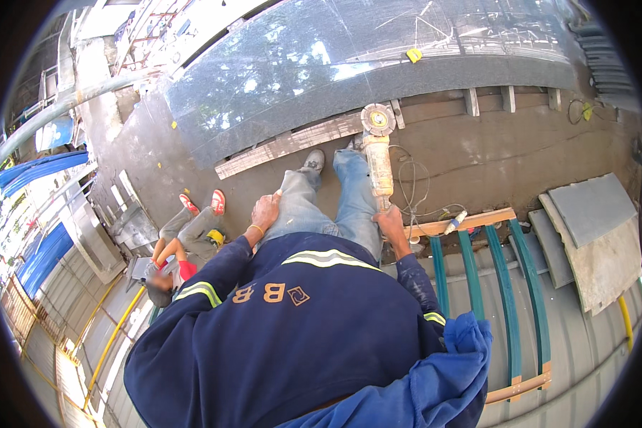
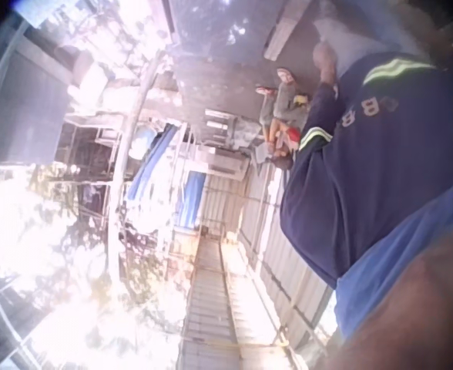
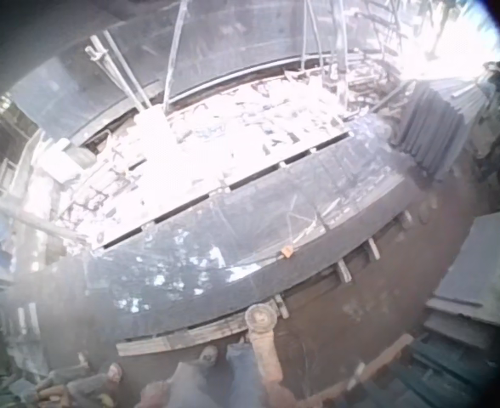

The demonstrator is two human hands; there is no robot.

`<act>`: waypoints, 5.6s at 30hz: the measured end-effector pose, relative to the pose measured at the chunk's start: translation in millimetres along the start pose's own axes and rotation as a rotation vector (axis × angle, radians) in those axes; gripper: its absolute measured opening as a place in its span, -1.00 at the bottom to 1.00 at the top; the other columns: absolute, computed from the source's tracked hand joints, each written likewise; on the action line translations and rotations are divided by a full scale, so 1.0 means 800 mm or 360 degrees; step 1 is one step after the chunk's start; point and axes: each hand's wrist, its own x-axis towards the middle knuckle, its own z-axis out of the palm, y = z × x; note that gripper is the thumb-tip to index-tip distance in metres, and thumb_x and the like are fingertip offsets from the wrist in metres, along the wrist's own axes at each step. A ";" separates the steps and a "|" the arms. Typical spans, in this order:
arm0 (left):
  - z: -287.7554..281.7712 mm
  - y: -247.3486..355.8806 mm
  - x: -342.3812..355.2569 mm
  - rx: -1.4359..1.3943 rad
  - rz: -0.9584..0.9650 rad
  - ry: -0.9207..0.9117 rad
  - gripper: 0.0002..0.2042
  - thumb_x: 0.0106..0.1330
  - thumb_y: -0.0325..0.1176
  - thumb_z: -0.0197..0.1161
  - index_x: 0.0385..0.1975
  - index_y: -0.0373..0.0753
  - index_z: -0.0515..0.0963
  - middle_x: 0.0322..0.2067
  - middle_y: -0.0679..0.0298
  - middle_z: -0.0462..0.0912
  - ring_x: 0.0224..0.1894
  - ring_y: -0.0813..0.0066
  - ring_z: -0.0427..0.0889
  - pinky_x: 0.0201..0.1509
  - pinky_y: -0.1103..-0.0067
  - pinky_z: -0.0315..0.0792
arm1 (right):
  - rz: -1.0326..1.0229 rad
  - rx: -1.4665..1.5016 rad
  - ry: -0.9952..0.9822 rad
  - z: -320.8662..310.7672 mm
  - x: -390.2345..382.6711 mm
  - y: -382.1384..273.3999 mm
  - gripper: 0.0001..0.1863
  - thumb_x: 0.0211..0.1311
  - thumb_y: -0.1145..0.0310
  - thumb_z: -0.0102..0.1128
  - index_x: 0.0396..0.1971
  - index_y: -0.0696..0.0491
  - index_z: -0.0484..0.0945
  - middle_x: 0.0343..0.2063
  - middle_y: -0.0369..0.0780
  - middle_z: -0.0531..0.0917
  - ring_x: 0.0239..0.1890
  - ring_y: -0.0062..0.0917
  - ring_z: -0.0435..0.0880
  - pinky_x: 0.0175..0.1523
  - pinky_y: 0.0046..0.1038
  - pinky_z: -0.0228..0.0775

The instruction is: The person measures and marks a large stone slab on a scaffold, then uses an angle grinder to cut along the marked line. The person handles the slab and the grinder while another worker is visible nearby.

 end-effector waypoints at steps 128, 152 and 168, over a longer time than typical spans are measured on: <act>-0.241 0.480 0.910 -0.2319 0.0775 -0.0216 -0.66 0.26 -0.27 0.38 -0.07 -0.28 0.48 -0.37 0.11 0.62 -0.34 0.16 0.72 -0.19 0.24 0.69 | -0.0690 -0.0563 0.0659 0.161 0.791 -0.481 -0.54 0.07 0.21 0.48 -0.23 0.12 0.39 -0.45 0.08 0.73 -0.36 -0.01 0.77 -0.25 -0.09 0.61; -0.237 0.477 0.908 -0.2249 0.0952 -0.0254 -0.49 0.20 -0.17 0.51 0.08 -0.29 0.54 -0.07 0.20 0.65 -0.01 0.37 0.65 0.11 0.40 0.56 | -0.0702 -0.0593 0.0695 0.161 0.805 -0.486 -0.49 0.00 0.11 0.44 -0.22 0.18 0.45 -0.42 0.14 0.72 -0.30 0.05 0.76 -0.16 -0.02 0.58; -0.246 0.489 0.895 -0.2116 0.0856 -0.0078 -0.60 0.21 -0.24 0.50 -0.05 -0.31 0.58 -0.22 0.21 0.67 -0.20 0.41 0.70 -0.08 0.43 0.65 | -0.0617 -0.0434 0.0507 0.145 0.784 -0.498 -0.48 -0.01 0.17 0.47 -0.21 0.22 0.46 -0.32 0.15 0.73 -0.21 0.06 0.75 -0.07 -0.04 0.56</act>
